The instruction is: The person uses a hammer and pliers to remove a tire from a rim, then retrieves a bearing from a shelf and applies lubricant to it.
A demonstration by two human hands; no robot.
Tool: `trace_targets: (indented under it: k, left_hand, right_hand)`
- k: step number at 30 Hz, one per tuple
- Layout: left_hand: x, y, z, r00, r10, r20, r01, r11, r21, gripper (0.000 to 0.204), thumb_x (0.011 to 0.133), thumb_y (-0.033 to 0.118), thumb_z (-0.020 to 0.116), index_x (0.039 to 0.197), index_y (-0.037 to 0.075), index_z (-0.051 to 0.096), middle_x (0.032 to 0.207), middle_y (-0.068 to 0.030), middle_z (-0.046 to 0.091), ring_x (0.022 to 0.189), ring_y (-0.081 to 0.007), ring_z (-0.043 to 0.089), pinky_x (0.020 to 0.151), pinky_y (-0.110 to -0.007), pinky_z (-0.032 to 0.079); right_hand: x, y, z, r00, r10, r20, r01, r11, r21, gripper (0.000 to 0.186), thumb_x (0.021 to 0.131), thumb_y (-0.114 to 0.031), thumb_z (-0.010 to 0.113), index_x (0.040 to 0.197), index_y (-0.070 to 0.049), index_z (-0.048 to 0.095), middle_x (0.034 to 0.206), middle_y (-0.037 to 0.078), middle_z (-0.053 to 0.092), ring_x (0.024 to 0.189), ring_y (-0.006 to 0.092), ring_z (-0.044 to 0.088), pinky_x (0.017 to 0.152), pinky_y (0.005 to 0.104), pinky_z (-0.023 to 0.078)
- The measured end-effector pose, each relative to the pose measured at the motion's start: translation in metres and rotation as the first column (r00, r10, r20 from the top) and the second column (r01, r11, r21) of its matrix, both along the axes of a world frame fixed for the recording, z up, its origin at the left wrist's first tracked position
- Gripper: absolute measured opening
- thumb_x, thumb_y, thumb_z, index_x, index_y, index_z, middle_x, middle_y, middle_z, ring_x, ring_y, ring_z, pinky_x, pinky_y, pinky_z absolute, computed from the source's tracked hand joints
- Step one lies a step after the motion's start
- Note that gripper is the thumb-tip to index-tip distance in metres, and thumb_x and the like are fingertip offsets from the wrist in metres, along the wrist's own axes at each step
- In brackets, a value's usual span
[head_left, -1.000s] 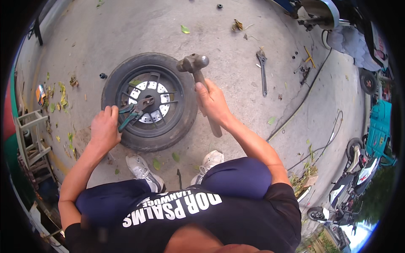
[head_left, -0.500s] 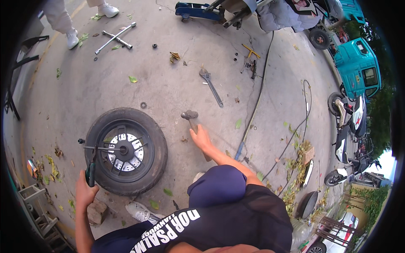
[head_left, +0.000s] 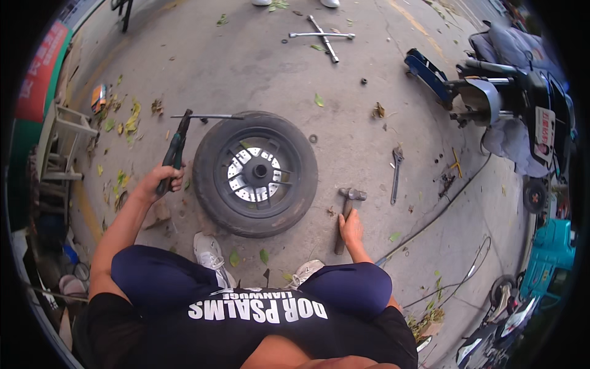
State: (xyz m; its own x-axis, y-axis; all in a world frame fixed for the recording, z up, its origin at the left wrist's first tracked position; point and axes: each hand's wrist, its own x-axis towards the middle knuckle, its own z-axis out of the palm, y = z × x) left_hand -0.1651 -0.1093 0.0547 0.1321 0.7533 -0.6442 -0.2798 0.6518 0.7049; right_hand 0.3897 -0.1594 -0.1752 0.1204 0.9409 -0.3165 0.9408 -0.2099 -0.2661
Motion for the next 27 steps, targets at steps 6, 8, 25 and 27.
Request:
trace_targets:
  k: [6, 8, 25, 27]
  left_hand:
    - [-0.040, -0.034, -0.034, 0.953, 0.206, 0.223, -0.225, 0.972, 0.064, 0.031, 0.084, 0.015, 0.058, 0.111, 0.004, 0.049, 0.084, -0.0033, 0.049, 0.070, -0.0134, 0.048, 0.066, -0.031, 0.043]
    - [-0.047, -0.050, -0.053, 0.929, 0.294, 0.226, -0.307, 0.951, 0.027, 0.030, 0.084, 0.015, 0.058, 0.110, 0.004, 0.049, 0.085, -0.0038, 0.050, 0.069, -0.0141, 0.049, 0.066, -0.031, 0.043]
    - [-0.114, -0.081, -0.195, 0.860, 0.237, -0.451, -0.420, 0.830, -0.365, 0.037, 0.083, 0.038, 0.069, 0.096, 0.006, 0.057, 0.080, -0.0067, 0.059, 0.077, -0.0199, 0.062, 0.069, -0.037, 0.053]
    - [-0.104, -0.074, -0.186, 0.876, 0.120, -0.467, -0.332, 0.853, -0.403, 0.043, 0.085, 0.040, 0.067, 0.105, 0.004, 0.058, 0.084, -0.0075, 0.061, 0.078, -0.0198, 0.062, 0.071, -0.037, 0.053]
  right_hand:
    - [-0.002, -0.001, 0.002, 0.998, 0.031, 0.051, -0.027, 0.997, -0.070, 0.041, 0.091, -0.036, 0.060, 0.107, 0.000, 0.046, 0.097, 0.026, 0.063, 0.089, 0.0452, 0.061, 0.076, 0.0519, 0.048]
    - [-0.002, -0.002, 0.008, 0.997, 0.014, 0.071, -0.006, 0.992, -0.123, 0.040, 0.091, -0.034, 0.061, 0.108, 0.001, 0.048, 0.099, 0.024, 0.062, 0.092, 0.0431, 0.061, 0.077, 0.0501, 0.049]
    - [-0.058, 0.142, 0.084, 0.754, 0.642, -0.141, -0.656, 0.749, -0.094, 0.032, 0.092, -0.029, 0.059, 0.104, 0.000, 0.060, 0.098, 0.020, 0.060, 0.088, 0.0392, 0.062, 0.077, 0.0458, 0.050]
    - [-0.075, 0.159, 0.070, 0.845, 0.446, -0.295, -0.503, 0.850, -0.158, 0.046, 0.093, -0.040, 0.057, 0.108, 0.003, 0.059, 0.098, 0.024, 0.062, 0.087, 0.0378, 0.064, 0.077, 0.0435, 0.051]
